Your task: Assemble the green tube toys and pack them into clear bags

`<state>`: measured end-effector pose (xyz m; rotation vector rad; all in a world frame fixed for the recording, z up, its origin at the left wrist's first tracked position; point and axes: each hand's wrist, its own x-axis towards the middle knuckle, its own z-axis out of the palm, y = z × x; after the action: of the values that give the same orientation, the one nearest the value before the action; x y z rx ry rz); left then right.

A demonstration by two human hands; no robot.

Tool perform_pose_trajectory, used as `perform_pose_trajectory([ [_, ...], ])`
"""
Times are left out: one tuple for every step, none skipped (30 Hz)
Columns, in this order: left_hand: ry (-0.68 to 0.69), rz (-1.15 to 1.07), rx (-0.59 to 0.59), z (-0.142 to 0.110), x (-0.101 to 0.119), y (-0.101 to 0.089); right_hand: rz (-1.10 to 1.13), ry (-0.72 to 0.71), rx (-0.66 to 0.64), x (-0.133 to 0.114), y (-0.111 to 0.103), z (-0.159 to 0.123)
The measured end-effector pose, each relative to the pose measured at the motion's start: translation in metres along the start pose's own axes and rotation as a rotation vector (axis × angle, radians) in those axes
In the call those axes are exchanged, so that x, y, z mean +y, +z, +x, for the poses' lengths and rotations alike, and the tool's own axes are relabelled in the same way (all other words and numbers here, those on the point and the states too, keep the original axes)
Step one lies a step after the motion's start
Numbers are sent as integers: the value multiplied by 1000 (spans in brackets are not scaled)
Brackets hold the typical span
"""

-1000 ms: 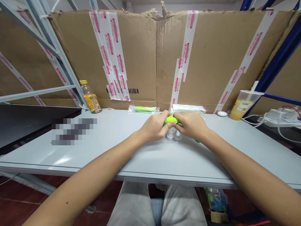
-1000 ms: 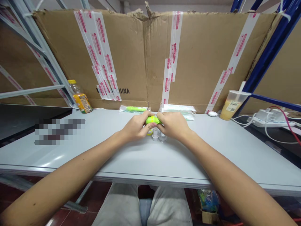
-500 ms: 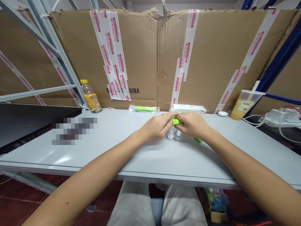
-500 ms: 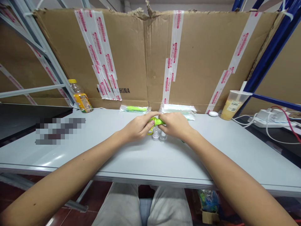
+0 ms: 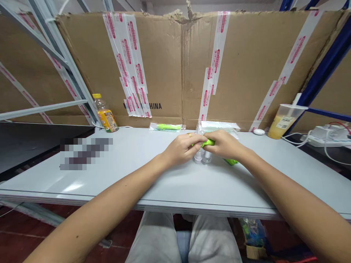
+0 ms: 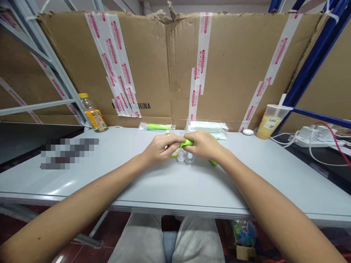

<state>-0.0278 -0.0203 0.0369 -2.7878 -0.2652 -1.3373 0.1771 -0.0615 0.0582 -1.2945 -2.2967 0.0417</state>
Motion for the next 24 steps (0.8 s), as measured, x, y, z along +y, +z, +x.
perform_pose_trajectory([
  [18, -5, 33, 0, -1, 1, 46, -3, 2, 1, 0, 0],
  [39, -12, 63, 1, -2, 1, 93, -5, 2, 2, 0, 1],
  [56, -20, 86, 1, -3, 2, 138, -6, -1, 2, 0, 1],
  [66, -28, 96, 2, -3, 2, 179, -4, -4, 3, -1, 1],
  [69, -35, 96, 2, -4, 2, 212, 0, -10, 3, -1, 1],
  [66, -42, 91, 2, -4, 1, 239, 6, -16, 3, -1, 1],
  [58, -47, 81, 2, -5, 1, 261, 13, -21, 3, -2, 2],
  [48, -53, 71, 2, -5, 1, 278, 18, -24, 3, -2, 2],
  [41, -57, 62, 2, -4, 0, 291, 20, -26, 3, -3, 2],
  [41, -61, 54, 2, -4, -1, 300, 20, -25, 3, -3, 1],
  [47, -61, 48, 3, -4, -2, 305, 18, -22, 3, -3, 1],
  [56, -59, 41, 3, -4, -4, 308, 15, -19, 3, -4, 1],
  [65, -57, 30, 4, -4, -5, 307, 12, -18, 4, -4, 2],
  [72, -57, 17, 5, -5, -7, 305, 10, -20, 4, -5, 2],
  [76, -61, 1, 5, -5, -9, 304, 9, -24, 5, -5, 2],
  [76, -71, -18, 6, -5, -10, 302, 10, -29, 6, -5, 2],
  [74, -85, -35, 6, -6, -12, 300, 11, -36, 6, -6, 2],
  [73, -101, -47, 7, -7, -13, 298, 14, -42, 7, -6, 2],
  [73, -113, -52, 7, -7, -13, 298, 17, -47, 7, -7, 2],
  [76, -119, -50, 7, -8, -13, 298, 20, -51, 7, -8, 2],
  [82, -120, -41, 7, -9, -13, 296, 23, -57, 7, -9, 2],
  [89, -115, -29, 7, -9, -13, 293, 24, -62, 7, -10, 2],
  [94, -108, -15, 7, -10, -12, 287, 25, -67, 7, -11, 2],
  [96, -100, -4, 6, -10, -12, 278, 27, -70, 8, -11, 2],
])
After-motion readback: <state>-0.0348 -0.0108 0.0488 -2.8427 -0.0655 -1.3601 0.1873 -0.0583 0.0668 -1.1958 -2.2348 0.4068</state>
